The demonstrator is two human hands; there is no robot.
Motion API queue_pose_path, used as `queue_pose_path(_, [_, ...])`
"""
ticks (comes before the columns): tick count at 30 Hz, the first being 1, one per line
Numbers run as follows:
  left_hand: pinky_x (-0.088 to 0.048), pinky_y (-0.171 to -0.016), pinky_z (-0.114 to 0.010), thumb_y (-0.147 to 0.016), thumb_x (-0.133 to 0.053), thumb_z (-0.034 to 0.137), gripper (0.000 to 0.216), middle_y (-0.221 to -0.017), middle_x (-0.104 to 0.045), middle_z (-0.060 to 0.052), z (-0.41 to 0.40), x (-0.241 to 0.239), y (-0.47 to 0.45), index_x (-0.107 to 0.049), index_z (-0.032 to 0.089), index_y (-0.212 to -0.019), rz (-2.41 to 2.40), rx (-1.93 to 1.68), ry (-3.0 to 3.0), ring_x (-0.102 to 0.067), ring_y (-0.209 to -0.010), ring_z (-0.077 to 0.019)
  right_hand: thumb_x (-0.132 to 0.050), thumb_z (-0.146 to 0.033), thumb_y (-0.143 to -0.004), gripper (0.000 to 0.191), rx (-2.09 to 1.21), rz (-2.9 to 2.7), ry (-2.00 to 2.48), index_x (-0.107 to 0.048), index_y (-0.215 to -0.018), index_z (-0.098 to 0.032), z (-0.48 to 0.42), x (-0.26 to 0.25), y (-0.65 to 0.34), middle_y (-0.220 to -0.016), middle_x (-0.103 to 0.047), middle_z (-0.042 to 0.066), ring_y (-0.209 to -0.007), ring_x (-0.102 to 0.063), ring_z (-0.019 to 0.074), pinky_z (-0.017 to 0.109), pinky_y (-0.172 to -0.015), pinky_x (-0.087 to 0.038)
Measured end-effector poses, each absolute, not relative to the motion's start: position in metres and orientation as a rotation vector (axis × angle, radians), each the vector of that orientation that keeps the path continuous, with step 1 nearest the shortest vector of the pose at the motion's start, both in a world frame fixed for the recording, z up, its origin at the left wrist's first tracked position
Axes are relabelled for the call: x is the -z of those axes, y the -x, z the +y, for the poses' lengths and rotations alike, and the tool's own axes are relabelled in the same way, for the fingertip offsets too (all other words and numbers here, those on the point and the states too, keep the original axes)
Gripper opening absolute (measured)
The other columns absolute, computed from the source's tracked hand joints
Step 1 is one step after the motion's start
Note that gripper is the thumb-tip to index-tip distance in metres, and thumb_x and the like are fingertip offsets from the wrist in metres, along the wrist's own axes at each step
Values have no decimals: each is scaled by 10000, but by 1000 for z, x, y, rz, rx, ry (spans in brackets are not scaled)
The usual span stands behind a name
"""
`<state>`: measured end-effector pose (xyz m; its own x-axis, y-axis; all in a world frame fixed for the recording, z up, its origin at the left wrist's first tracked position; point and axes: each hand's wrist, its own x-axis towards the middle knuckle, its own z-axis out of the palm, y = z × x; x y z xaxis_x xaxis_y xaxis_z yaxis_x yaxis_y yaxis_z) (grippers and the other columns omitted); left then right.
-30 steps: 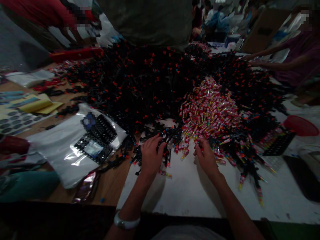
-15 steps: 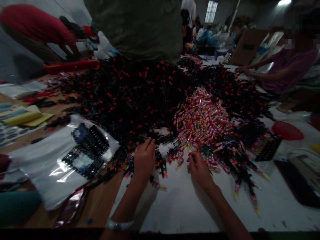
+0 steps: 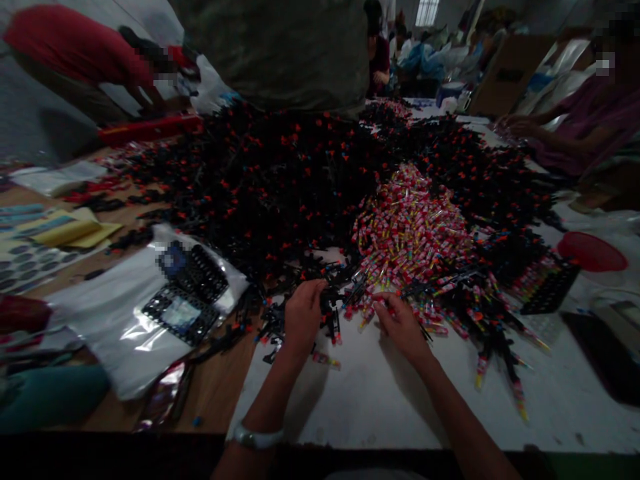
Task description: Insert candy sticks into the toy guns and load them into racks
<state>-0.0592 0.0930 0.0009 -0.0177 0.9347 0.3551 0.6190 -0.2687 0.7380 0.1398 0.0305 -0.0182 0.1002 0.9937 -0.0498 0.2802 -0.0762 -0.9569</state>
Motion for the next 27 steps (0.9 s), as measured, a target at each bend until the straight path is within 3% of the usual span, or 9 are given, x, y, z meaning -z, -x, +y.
queue_pose_path(4, [-472,-790,-289,-863,-471,376,280,-848,-697,-29,87,-7,52,-677,188,-837,1604,-1276,-1486,-627,-818,-172,-515,-408,-852,335,-991,-1392,1450,-588,-1112,-209,37,14,-126,-1024,-642,50,-913,-599,182,288,-768,-480])
queue_pose_path(8, [-473,-763,-270,-832,-533,378,249,-805,-689,-29,84,-11,48,-671,173,-805,1464,-1267,-1254,-622,-784,-157,-536,-415,-839,306,-1100,-1311,1433,-609,-1032,-188,42,9,-112,-797,-651,13,-686,-592,144,246,-628,-480])
queue_pose_path(12, [-498,-783,-314,-800,-597,445,381,-923,-676,-48,72,-14,45,-567,191,-1082,1296,-1363,-855,-645,-824,-163,-515,-406,-867,234,-1015,-1236,1457,-592,-855,-186,38,7,-112,-610,-566,-31,-518,-514,110,214,-495,-429])
queue_pose_path(14, [-518,-739,-334,-782,-597,518,480,-925,-669,-82,58,-17,43,-540,160,-1096,1234,-1283,-663,-657,-782,-178,-520,-352,-877,186,-776,-1324,1407,-611,-902,-191,31,10,-117,-684,-600,-1,-594,-557,125,236,-558,-466])
queue_pose_path(16, [-525,-704,-336,-766,-592,563,508,-876,-668,-115,42,-19,38,-582,106,-987,1154,-1091,-606,-655,-736,-187,-524,-268,-879,169,-542,-1542,1287,-640,-983,-206,22,16,-123,-810,-635,43,-741,-601,151,271,-668,-496])
queue_pose_path(18, [-522,-677,-305,-743,-645,521,461,-810,-668,-102,26,-19,32,-608,91,-906,1090,-972,-633,-639,-693,-165,-499,-207,-886,230,-458,-1745,1159,-643,-1064,-229,12,21,-130,-871,-634,64,-818,-605,160,284,-715,-502])
queue_pose_path(22, [-507,-633,-241,-691,-739,342,349,-774,-672,-45,9,-9,22,-623,110,-925,1124,-1003,-634,-604,-628,-109,-502,-239,-898,287,-682,-1818,1163,-588,-1171,-261,-4,23,-140,-917,-622,47,-831,-607,151,273,-720,-509])
queue_pose_path(27, [-547,-635,-305,-701,-720,313,341,-825,-670,-31,6,-2,17,-600,129,-962,1128,-1044,-586,-637,-660,-147,-439,-313,-928,322,-904,-1728,1482,-498,-1226,-207,-16,15,-146,-1089,-618,80,-911,-608,169,308,-829,-488])
